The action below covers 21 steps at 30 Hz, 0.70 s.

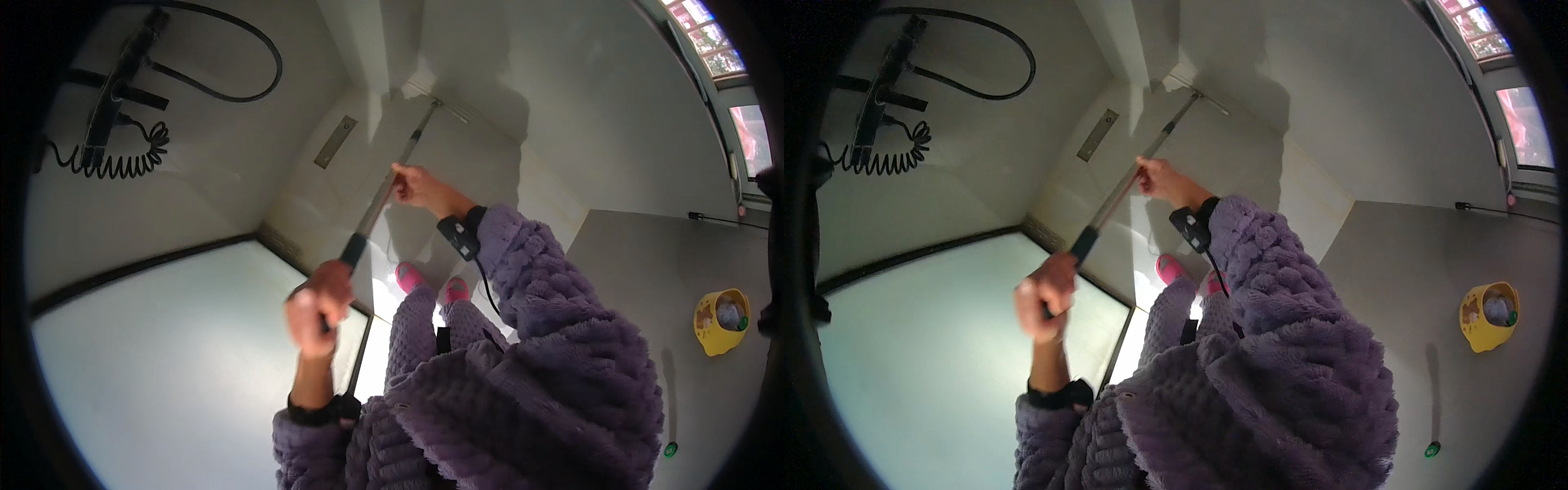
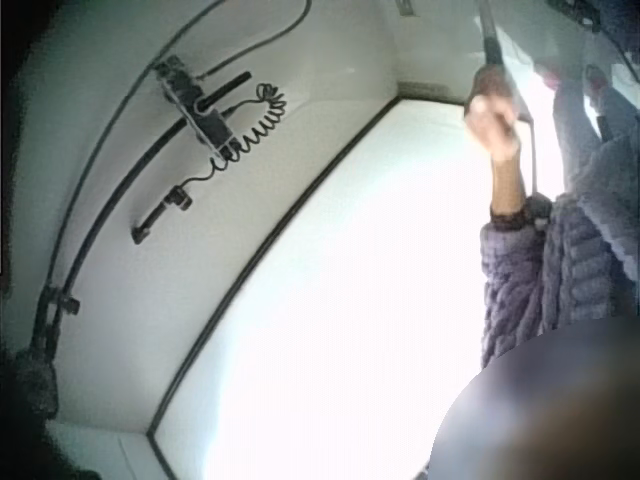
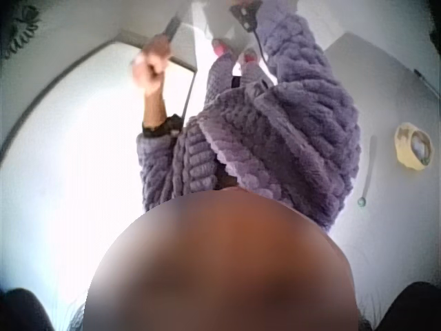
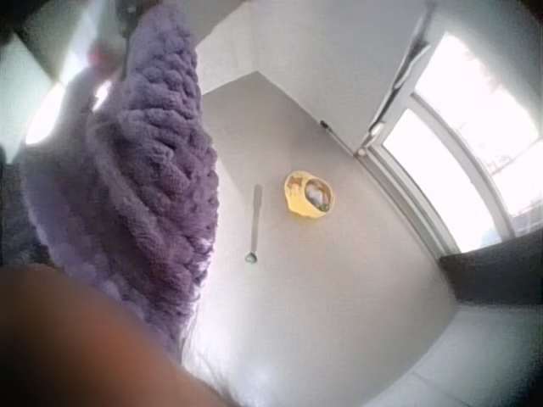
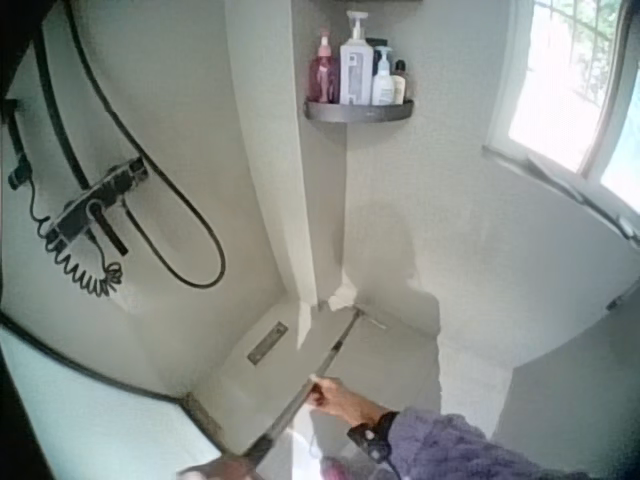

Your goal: The person cleans a bathroom by first spraying the shower walls and floor with a handheld shower head, then using a squeegee to wipe water from the walls and floor. The person handles the shower head and squeegee to remove water from the surfaces.

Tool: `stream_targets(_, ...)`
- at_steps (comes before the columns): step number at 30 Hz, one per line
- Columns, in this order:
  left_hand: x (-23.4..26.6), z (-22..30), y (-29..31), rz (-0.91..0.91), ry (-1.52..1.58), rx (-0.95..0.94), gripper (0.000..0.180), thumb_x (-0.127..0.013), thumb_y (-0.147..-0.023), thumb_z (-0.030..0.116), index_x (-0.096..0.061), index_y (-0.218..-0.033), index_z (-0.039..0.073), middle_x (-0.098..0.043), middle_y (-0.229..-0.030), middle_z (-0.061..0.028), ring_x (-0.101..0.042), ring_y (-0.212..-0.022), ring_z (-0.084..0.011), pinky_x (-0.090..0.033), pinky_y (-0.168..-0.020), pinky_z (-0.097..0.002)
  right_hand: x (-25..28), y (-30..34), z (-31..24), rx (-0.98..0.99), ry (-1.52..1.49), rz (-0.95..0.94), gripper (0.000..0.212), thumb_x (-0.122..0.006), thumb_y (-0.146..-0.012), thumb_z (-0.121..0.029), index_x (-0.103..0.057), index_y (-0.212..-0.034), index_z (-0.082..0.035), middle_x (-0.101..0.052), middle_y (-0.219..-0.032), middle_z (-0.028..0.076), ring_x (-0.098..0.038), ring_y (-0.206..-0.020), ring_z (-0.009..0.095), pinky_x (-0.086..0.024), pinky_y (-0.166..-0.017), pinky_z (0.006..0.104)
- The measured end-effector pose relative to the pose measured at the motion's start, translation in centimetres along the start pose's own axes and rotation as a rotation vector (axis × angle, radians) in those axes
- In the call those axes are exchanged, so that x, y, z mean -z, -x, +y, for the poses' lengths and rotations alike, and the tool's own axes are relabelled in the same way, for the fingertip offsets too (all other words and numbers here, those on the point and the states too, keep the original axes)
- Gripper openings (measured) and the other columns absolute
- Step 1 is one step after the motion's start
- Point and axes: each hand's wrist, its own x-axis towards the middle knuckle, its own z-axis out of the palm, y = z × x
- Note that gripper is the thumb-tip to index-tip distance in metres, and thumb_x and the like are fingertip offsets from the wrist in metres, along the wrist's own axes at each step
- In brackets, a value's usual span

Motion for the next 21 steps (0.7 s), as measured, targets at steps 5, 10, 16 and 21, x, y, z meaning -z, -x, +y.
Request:
stream_targets(5, 2.1, 12.5, 2.9, 0.164, -0.056, 0.049, 0.056, -0.015, -0.098, 0.034, -0.027, -0.047, 0.017, -0.035, -0.042, 0.0021, -0.029, -0.043, -0.0159, -0.028, -0.056, -0.0329, -7.3, 5.0, 10.6, -0.201, 0.117, -0.167, 0.032, -0.054, -0.091, -0.035, -0.059, -0.074, -0.008, -0.052, -0.061, -0.001, -0.047, -0.055, 0.009, -0.042, -0.057, 0.0266)
stream_targets(10, 0.8, 19.0, 6.0, 0.178, -0.133, 0.099, 0.059, -0.017, -0.099, 0.038, -0.028, -0.045, 0.017, -0.036, -0.041, 0.0032, -0.031, -0.041, -0.0142, -0.028, -0.058, -0.0317, -10.6, 9.8, 16.1, -0.304, 0.164, -0.213, 0.036, -0.047, -0.095, -0.036, -0.058, -0.080, -0.006, -0.046, -0.067, -0.002, -0.046, -0.061, 0.008, -0.041, -0.059, 0.0270)
stream_targets(16, -2.9, 17.5, 8.6, 0.089, -0.094, 0.036, 0.059, -0.019, -0.098, 0.041, -0.029, -0.044, 0.018, -0.035, -0.042, 0.0050, -0.033, -0.043, -0.0161, -0.030, -0.060, -0.0329, -4.7, 14.4, 12.8, -0.117, 0.103, -0.229, 0.033, -0.048, -0.095, -0.034, -0.057, -0.078, -0.006, -0.053, -0.070, 0.001, -0.047, -0.057, 0.009, -0.041, -0.054, 0.0256)
stream_targets(21, -7.5, 6.1, 8.4, -0.119, 0.013, 0.021, 0.049, -0.027, -0.094, 0.030, -0.033, -0.048, 0.015, -0.043, -0.049, -0.0026, -0.043, -0.052, -0.0221, -0.041, -0.076, -0.0437, 5.4, 16.2, 4.9, 0.168, 0.070, 0.143, 0.026, -0.050, -0.094, -0.033, -0.051, -0.080, -0.011, -0.054, -0.068, 0.001, -0.048, -0.052, 0.009, -0.042, -0.050, 0.0220)
